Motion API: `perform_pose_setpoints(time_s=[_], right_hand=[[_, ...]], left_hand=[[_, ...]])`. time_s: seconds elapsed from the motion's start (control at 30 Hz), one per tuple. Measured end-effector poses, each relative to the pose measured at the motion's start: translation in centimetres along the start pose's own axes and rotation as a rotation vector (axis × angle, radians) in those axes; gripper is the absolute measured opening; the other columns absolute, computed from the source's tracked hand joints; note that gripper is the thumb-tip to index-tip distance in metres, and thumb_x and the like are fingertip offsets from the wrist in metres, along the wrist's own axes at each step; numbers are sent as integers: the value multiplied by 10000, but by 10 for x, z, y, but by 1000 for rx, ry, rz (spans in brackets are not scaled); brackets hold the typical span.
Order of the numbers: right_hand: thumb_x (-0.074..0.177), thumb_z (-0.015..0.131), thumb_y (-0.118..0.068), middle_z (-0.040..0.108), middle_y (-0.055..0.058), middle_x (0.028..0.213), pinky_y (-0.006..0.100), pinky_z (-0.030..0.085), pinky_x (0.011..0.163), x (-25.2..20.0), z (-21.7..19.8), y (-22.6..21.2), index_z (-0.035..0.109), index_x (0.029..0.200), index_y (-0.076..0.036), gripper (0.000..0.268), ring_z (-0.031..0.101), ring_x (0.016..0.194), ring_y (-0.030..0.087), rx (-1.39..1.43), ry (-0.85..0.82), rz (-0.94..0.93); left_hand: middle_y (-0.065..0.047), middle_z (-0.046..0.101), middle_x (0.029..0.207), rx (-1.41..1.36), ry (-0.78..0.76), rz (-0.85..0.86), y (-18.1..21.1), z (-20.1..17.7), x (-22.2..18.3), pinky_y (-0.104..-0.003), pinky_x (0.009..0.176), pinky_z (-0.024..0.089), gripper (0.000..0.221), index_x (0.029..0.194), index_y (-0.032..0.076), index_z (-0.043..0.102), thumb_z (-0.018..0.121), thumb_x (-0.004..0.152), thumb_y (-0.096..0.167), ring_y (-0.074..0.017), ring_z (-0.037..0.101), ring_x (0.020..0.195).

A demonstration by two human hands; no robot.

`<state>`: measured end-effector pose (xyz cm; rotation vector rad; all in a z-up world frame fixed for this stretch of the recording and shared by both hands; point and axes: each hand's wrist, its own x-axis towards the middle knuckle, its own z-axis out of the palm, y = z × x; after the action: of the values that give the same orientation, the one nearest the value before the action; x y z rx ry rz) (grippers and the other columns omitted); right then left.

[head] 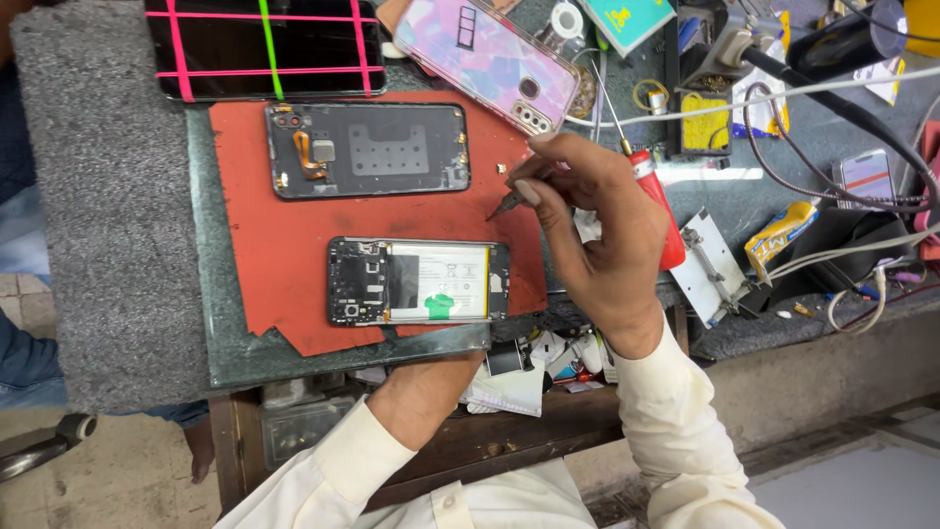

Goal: The person uses a screwdriver to remove screws from the internal board of a mobile phone and then detaches the board from the phone chassis by hand.

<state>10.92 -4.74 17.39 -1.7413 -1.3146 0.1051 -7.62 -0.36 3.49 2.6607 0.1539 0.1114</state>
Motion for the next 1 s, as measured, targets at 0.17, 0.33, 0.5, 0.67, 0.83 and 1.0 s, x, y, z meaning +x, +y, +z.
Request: perform_pose_setpoints(time_s=[0.17,0.33,0.5,0.67,0.83,1.0], right_hand=[[1042,680,105,706,150,1169,312,638,965,-14,4,11,342,1510,-40,595,753,1090,208,102,-46,-14],[1117,625,128,680,179,1175,297,638,911,-28,-2,17,198,1558,-126,664,742,1029,217,166,162,15],[1118,641,95,666,177,1149,309,649,891,-43,-4,17,179,1562,-133,681,736,1016,227,225,278,75],[1110,662,75,663,167,1145,301,669,877,-49,-4,19,196,1553,-151,682,743,1020,231,220,272,53],[1111,659,87,659,174,1163,311,672,899,-52,-4,21,194,1553,-157,686,741,1029,241,247,303,66],[1103,644,112,651,182,1172,322,667,917,-54,-5,20,189,1559,-179,706,733,1033,247,282,314,67]], left_hand=[[-181,707,1007,-483,-44,165,9,-50,3,-422,709,569,294,1146,-3,688,566,882,44,-347,709,900],[-91,749,1089,-694,-243,449,37,-99,18,-419,753,575,233,1185,63,684,699,995,196,-294,740,930],[-119,616,1379,-181,287,221,17,-150,29,-461,1043,478,540,1302,67,641,784,829,285,-308,604,1293],[-142,605,1365,-33,206,74,7,-163,38,-490,1120,342,658,1334,43,625,796,776,346,-311,544,1309],[-101,652,1285,-192,213,94,-2,-168,38,-479,1117,398,716,1344,44,620,850,738,348,-281,606,1233],[-130,661,1313,-551,240,-23,-14,-191,19,-388,1028,539,818,1355,33,628,929,634,276,-250,669,1223]])
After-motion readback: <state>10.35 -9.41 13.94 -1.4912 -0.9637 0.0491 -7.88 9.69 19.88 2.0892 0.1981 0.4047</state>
